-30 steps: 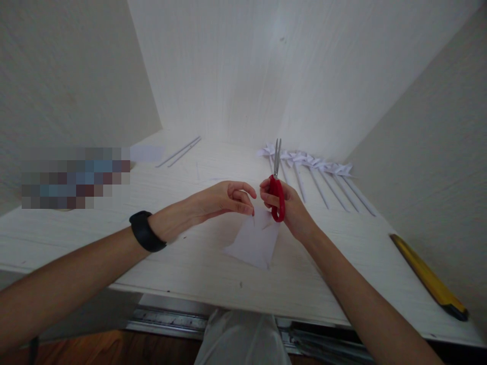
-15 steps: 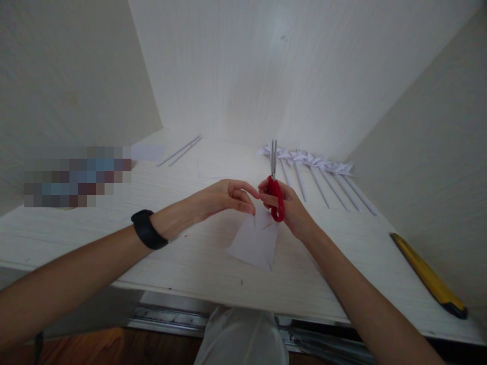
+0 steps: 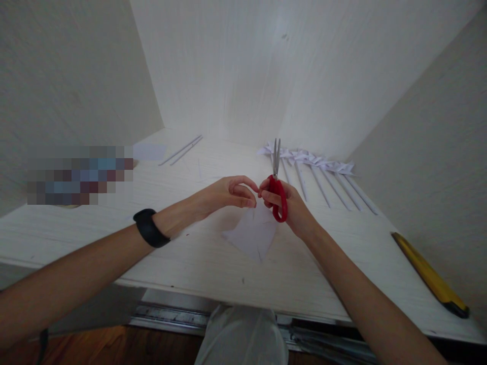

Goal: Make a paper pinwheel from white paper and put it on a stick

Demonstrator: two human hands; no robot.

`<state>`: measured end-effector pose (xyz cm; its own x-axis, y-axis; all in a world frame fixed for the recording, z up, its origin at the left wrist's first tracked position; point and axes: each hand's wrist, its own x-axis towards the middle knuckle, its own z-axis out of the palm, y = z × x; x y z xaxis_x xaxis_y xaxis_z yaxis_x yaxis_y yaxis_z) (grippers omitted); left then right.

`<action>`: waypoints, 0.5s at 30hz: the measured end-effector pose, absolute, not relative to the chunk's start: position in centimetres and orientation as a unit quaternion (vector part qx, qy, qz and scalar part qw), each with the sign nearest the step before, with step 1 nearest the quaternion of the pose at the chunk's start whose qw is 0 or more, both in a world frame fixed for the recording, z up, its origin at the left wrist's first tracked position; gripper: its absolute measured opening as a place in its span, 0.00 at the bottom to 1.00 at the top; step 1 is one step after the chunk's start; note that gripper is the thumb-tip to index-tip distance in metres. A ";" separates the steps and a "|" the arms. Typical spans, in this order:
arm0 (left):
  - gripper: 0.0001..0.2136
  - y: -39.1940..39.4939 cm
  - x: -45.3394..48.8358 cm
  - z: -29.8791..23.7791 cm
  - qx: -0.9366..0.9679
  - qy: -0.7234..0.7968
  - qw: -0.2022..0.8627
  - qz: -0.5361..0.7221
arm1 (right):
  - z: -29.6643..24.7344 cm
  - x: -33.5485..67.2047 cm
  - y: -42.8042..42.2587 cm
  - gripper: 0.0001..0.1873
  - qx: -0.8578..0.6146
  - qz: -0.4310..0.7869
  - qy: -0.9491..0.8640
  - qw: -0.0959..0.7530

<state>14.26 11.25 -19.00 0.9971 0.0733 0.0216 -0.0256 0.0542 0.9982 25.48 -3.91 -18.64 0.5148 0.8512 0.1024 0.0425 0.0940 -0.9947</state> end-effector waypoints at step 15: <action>0.04 11.2 14.4 -18.6 0.750 0.078 0.578 0.311 | -18.6 25.4 -3.6 0.10 -0.613 0.195 -0.404 0.651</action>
